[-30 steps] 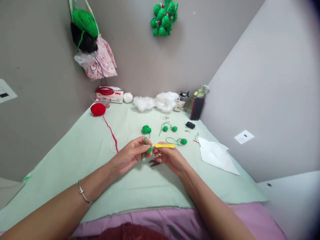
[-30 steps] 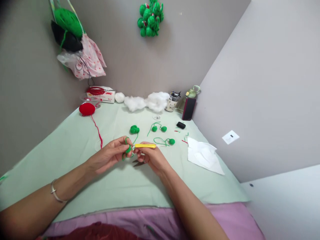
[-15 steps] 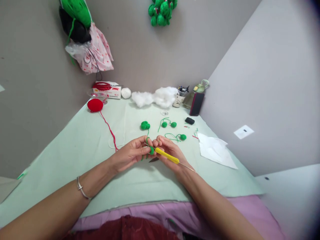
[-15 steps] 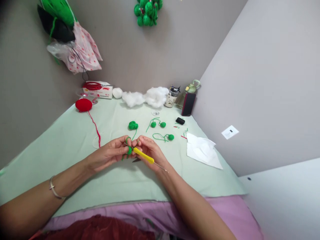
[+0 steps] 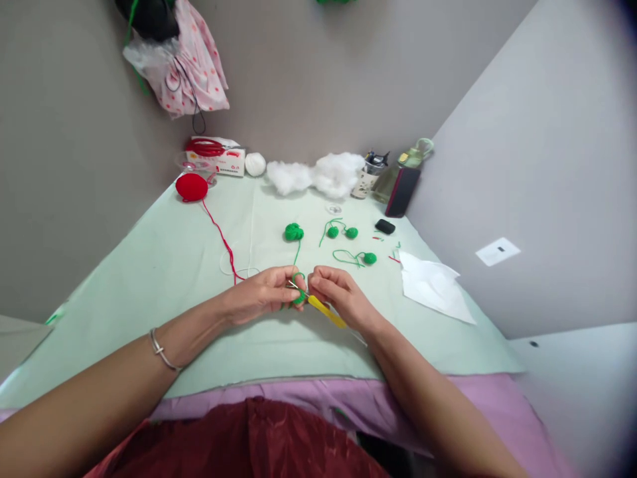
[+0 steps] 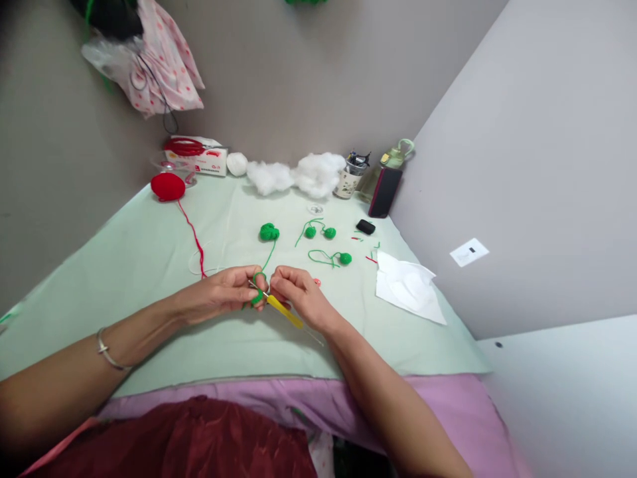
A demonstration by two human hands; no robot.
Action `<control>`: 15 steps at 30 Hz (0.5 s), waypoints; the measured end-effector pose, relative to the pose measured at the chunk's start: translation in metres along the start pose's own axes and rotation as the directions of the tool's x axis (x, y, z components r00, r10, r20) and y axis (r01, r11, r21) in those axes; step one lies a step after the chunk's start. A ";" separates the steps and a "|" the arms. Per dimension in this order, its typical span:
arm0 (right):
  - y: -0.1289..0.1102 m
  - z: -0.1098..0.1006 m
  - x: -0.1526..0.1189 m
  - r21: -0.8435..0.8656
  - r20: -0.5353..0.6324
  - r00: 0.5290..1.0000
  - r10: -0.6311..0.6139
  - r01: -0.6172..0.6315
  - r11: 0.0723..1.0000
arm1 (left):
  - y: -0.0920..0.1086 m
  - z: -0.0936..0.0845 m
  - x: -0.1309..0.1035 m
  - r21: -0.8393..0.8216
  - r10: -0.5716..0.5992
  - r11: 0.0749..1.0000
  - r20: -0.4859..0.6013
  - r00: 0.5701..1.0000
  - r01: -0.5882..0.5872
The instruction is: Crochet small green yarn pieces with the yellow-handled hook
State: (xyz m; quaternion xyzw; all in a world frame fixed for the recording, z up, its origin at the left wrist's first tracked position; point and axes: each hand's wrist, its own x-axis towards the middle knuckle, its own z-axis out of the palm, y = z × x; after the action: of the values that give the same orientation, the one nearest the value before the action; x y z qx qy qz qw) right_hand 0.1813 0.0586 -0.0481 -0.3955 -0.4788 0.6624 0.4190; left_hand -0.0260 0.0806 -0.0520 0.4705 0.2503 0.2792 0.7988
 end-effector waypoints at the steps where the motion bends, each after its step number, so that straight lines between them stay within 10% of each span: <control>1: 0.001 0.000 0.002 0.013 -0.015 1.000 -0.003 0.003 1.000 | -0.001 -0.001 0.001 0.004 0.006 1.000 -0.013 1.000 -0.006; 15: 0.004 0.006 0.028 0.200 -0.080 0.996 0.033 -0.017 0.980 | -0.014 -0.009 0.011 -0.002 0.088 0.996 -0.191 0.978 -0.090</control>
State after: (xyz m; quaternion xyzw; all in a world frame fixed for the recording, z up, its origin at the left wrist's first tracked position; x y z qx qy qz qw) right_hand 0.1655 0.0820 -0.0542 -0.3848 -0.3871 0.6952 0.4678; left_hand -0.0216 0.0879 -0.0699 0.4480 0.3030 0.3598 0.7603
